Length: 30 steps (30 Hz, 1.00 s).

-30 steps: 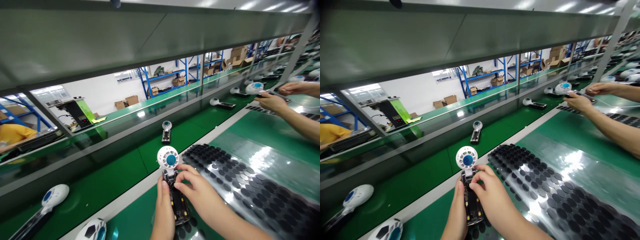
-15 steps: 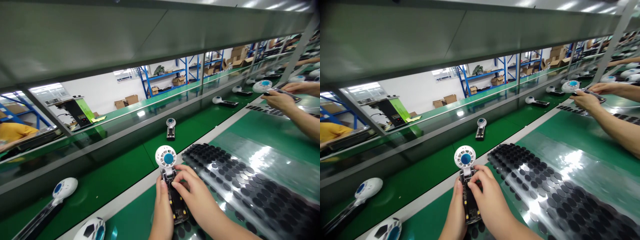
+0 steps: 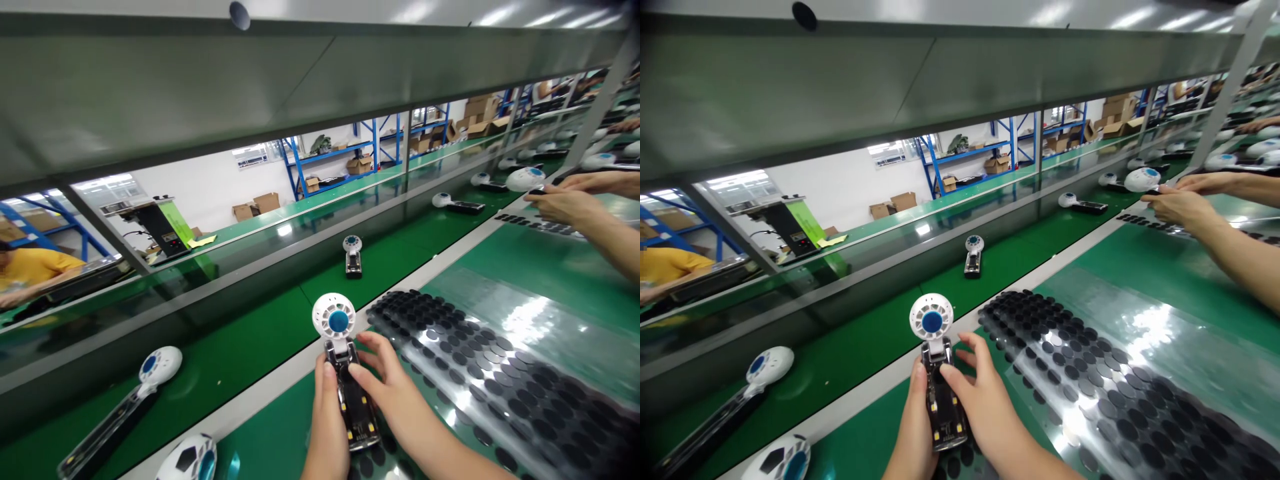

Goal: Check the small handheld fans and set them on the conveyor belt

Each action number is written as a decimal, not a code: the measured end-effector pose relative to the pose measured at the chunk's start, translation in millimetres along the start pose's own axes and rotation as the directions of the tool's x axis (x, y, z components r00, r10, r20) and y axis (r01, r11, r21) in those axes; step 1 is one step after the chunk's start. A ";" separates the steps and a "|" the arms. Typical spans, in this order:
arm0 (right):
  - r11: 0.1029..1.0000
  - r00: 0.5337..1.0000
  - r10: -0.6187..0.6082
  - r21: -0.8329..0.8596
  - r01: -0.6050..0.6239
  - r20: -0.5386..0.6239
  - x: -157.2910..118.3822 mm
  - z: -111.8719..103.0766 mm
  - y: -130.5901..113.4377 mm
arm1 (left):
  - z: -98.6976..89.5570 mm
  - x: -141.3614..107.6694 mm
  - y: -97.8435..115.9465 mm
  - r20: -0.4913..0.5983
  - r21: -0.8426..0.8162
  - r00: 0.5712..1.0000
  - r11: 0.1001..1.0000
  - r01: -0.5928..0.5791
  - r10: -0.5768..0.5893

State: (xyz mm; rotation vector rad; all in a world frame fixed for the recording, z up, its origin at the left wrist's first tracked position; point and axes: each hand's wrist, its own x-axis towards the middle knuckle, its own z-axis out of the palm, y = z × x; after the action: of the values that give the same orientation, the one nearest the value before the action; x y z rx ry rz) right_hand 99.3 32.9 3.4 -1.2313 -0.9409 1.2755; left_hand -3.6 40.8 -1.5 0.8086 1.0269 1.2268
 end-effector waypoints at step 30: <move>0.621 0.867 -0.172 -0.632 0.464 0.467 -7.8 -10.5 -7.4 | -178.1 98.0 171.6 -0.413 0.898 0.818 0.330 0.291 0.400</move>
State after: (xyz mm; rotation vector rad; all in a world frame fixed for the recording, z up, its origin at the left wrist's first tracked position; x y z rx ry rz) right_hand 109.9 24.7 10.1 -1.3292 -2.0067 0.8361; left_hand -227.9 161.2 75.6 1.4171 2.4071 0.8042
